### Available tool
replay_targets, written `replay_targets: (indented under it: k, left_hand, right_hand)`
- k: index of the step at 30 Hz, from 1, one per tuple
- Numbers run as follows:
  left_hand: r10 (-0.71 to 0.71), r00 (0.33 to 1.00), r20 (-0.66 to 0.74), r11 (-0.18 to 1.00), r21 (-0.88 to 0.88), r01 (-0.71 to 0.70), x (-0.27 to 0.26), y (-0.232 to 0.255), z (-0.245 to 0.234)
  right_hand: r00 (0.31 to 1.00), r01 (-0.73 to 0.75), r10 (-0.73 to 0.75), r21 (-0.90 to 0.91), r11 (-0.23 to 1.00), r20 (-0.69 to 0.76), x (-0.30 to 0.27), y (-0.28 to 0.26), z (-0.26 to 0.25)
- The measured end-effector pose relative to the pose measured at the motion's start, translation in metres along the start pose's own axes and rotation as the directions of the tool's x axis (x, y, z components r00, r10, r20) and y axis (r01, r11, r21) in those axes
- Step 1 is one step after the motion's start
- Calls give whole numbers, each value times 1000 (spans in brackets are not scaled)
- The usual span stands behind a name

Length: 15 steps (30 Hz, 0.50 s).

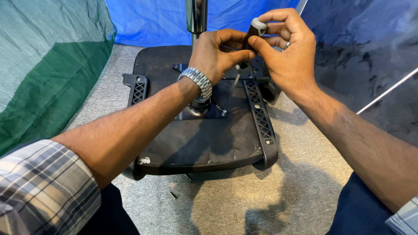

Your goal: The person assembles an office chair by attaching the seat to the base and gas lift. They use a screwdriver to tighten screws on the underside of the seat, then align and secure the central mounting plate to the gas lift.

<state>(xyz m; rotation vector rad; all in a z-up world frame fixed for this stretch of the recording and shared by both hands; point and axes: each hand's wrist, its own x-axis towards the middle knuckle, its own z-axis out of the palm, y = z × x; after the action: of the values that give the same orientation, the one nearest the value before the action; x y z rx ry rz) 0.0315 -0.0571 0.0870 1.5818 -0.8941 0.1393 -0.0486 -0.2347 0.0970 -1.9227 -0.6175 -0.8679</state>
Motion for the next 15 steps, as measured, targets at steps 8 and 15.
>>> replay_targets:
  k: [8, 15]
  left_hand:
    - [-9, 1000, -2, 1000, 16, 9, 2, -4, 4]
    - [-24, 1000, 7, 1000, -3, 24, 0, -9, 5]
  right_hand:
    - [992, -124, 124, 58, 991, -8, 0, 4, -3]
    - [1000, -5, 5, -14, 1000, 1, -4, 4, 1]
